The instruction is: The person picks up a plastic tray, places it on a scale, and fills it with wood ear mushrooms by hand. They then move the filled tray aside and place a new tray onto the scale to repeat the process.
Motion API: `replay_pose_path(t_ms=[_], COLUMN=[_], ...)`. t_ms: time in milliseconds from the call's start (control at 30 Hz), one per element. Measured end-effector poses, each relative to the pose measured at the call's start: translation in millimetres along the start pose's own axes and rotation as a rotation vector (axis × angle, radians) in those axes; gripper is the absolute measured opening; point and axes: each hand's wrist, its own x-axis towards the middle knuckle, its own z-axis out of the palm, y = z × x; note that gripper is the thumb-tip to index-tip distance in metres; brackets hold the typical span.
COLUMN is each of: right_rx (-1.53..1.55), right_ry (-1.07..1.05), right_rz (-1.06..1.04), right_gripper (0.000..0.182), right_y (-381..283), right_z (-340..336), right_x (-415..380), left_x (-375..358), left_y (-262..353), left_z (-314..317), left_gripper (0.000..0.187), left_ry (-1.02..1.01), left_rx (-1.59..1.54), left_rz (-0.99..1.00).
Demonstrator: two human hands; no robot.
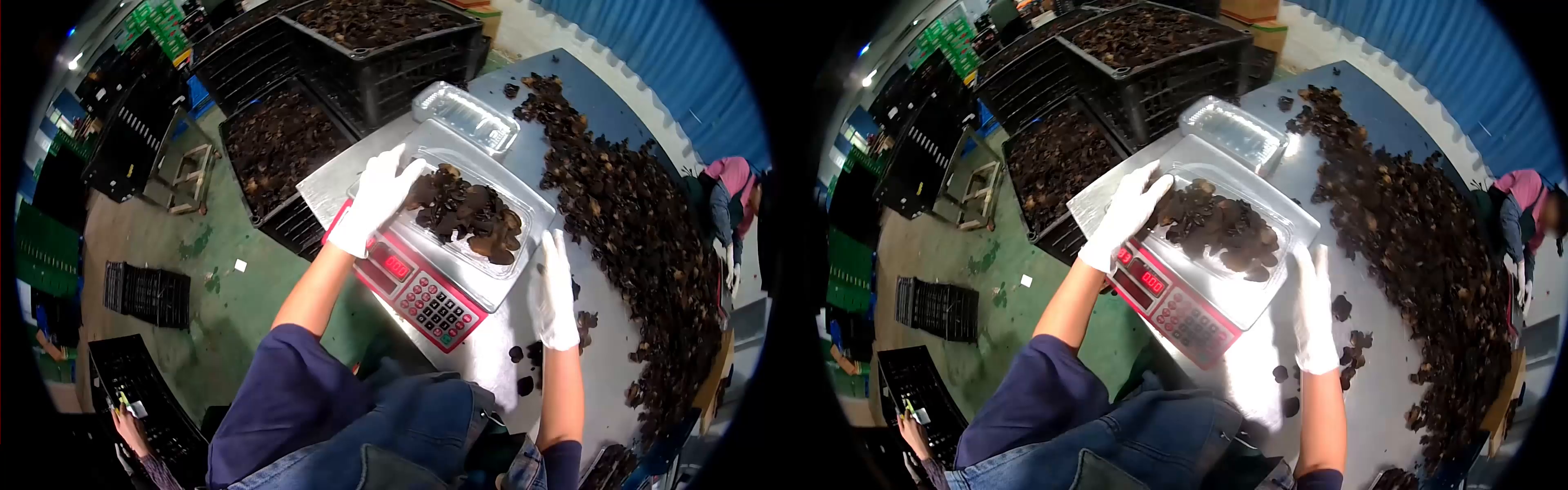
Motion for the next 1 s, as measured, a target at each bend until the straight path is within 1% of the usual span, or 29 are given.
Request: replay_pose_path(t_ms=[33, 100, 167, 200, 233, 267, 300, 367, 400, 433, 500, 533, 567, 600, 633, 700, 733, 767, 800, 833, 900, 933, 967, 1000], right_rx=[0.177, 0.383, 0.433, 0.422, 0.453, 0.474, 0.493, 0.52, 0.593, 0.649, 0.708, 0.717, 0.777, 0.772, 0.77, 0.649, 0.622, 0.673, 0.653, 0.624, 0.577, 0.587, 0.593, 0.62], right_ry=[-0.034, -0.204, -0.102, -0.05, -0.137, -0.071, -0.002, 0.114, 0.078, 0.093, 0.334, 0.31, 0.49, 0.493, 0.476, 0.816, 0.847, 0.943, 0.987, 1.033, 1.182, 1.225, 1.239, 1.304], right_rz=[0.047, -0.029, 0.057, 0.087, 0.152, 0.12, 0.087, 0.124, 0.172, 0.141, 0.141, 0.081, 0.049, 0.034, 0.021, 0.131, 0.16, 0.134, 0.079, 0.017, 0.003, -0.008, -0.011, -0.028], right_gripper=[0.065, 0.057, 0.052, 0.052, 0.053, 0.053, 0.052, 0.048, 0.044, 0.043, 0.041, 0.041, 0.042, 0.043, 0.044, 0.047, 0.051, 0.053, 0.053, 0.054, 0.053, 0.049, 0.049, 0.048], right_y=[15, 1, -6, -11, -12, -10, -8, -12, -28, -27, 1, 5, 9, 21, 35, 46, 57, 62, 83, 101, 120, 130, 144, 155], right_z=[-1, 20, 18, 13, -1, -9, -16, -38, -49, -62, -96, -115, -120, -138, -156, -175, -190, -198, -225, -234, -251, -260, -268, -274], right_x=[18, 10, -3, -13, -22, -31, -40, -67, -96, -111, -138, -163, -183, -207, -229, -268, -292, -309, -330, -346, -371, -382, -390, -395], left_x=[-7, -7, -10, -14, -18, -19, -24, -44, -55, -61, -82, -96, -109, -124, -142, -183, -203, -223, -250, -268, -311, -330, -343, -354], left_y=[13, 13, 21, 30, 36, 36, 47, 75, 88, 94, 115, 133, 149, 159, 170, 182, 196, 210, 230, 238, 247, 252, 258, 269], left_z=[1, 13, 23, 27, 32, 41, 48, 59, 66, 78, 111, 122, 130, 147, 163, 212, 227, 240, 265, 281, 319, 339, 357, 366], left_gripper=[0.057, 0.056, 0.055, 0.058, 0.06, 0.058, 0.058, 0.056, 0.054, 0.052, 0.053, 0.054, 0.054, 0.055, 0.055, 0.056, 0.057, 0.058, 0.059, 0.06, 0.063, 0.066, 0.07, 0.07], left_ry=[0.008, -0.035, -0.088, -0.091, -0.096, -0.136, -0.172, -0.222, -0.26, -0.32, -0.41, -0.508, -0.593, -0.699, -0.752, -0.781, -0.874, -0.963, -1.073, -1.178, -1.235, -1.303, -1.423, -1.455], left_rx=[0.09, 0.028, -0.035, -0.035, -0.035, -0.111, -0.122, -0.096, -0.122, -0.129, -0.177, -0.215, -0.243, -0.318, -0.24, -0.275, -0.297, -0.317, -0.323, -0.336, -0.321, -0.275, -0.267, -0.221], left_rz=[0.028, 0.044, 0.065, 0.054, 0.043, 0.028, 0.054, 0.121, 0.173, 0.234, 0.247, 0.28, 0.31, 0.285, 0.354, 0.58, 0.593, 0.6, 0.577, 0.557, 0.566, 0.554, 0.516, 0.536])
